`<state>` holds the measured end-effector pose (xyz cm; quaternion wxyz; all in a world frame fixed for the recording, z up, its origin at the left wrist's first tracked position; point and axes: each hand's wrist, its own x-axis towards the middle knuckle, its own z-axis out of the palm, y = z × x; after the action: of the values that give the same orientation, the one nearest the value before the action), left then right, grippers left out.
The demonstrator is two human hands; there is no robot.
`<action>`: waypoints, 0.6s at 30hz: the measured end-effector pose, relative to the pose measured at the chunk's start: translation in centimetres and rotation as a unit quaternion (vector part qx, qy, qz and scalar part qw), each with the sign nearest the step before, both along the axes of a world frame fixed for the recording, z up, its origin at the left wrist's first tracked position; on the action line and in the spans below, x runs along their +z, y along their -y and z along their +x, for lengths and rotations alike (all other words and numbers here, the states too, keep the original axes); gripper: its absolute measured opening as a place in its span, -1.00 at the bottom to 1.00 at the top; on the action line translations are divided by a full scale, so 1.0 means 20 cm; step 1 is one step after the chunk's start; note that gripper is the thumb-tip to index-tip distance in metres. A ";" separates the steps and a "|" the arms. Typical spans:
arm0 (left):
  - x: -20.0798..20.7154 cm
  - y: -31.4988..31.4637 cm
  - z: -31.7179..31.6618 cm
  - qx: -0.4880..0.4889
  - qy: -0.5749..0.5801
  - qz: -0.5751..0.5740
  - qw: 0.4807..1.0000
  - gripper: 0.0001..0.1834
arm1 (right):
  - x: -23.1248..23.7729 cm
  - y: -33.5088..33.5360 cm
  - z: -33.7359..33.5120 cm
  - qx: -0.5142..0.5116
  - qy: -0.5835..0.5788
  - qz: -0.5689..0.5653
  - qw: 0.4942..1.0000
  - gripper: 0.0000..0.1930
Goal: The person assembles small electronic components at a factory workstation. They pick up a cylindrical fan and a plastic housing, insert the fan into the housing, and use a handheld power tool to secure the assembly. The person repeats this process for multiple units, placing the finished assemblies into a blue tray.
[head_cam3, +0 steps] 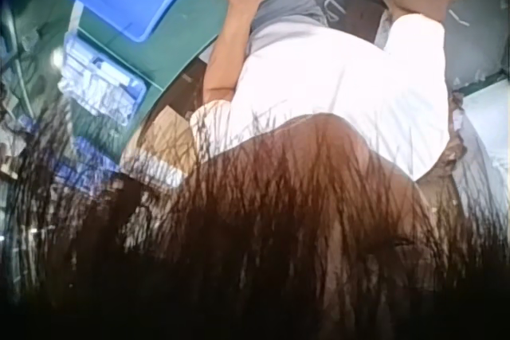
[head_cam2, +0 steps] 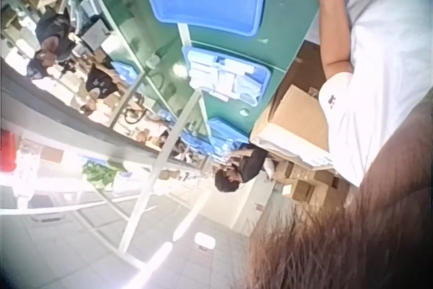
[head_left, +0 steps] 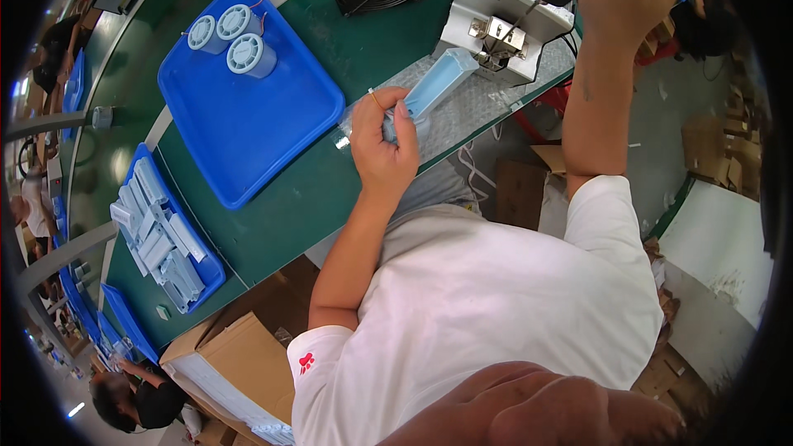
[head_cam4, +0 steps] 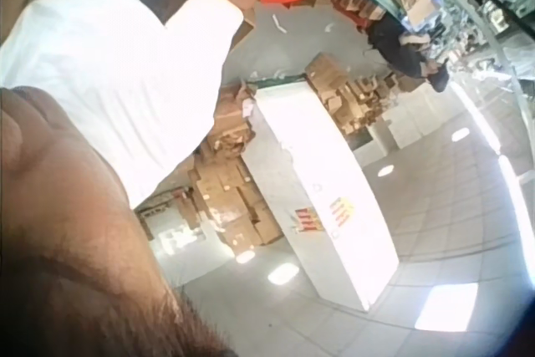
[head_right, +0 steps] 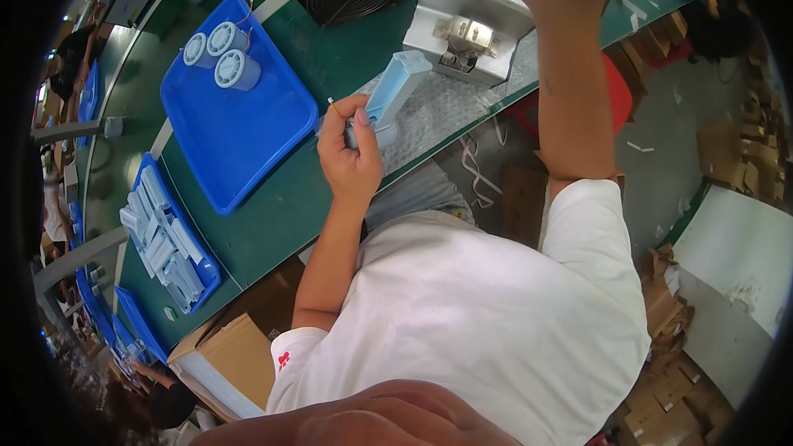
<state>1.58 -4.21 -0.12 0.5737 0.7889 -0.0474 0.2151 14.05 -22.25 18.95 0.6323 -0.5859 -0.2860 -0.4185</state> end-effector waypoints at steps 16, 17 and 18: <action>-0.07 -0.03 0.00 -0.012 0.062 -0.038 0.997 -0.82 | -0.17 -0.02 -0.13 0.261 -0.109 0.084 0.956 -0.55; -0.07 -0.03 0.00 -0.014 0.060 -0.038 0.997 -0.82 | -0.17 -0.02 -0.13 0.261 -0.110 0.082 0.955 -0.53; -0.06 -0.03 0.00 -0.016 0.058 -0.038 0.997 -0.82 | -0.17 -0.03 -0.12 0.261 -0.111 0.082 0.956 -0.52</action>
<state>1.60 -3.52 -1.36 0.6028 0.7518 -0.0856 0.2530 11.65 -21.68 15.47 0.7930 -0.4802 -0.3214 -0.1933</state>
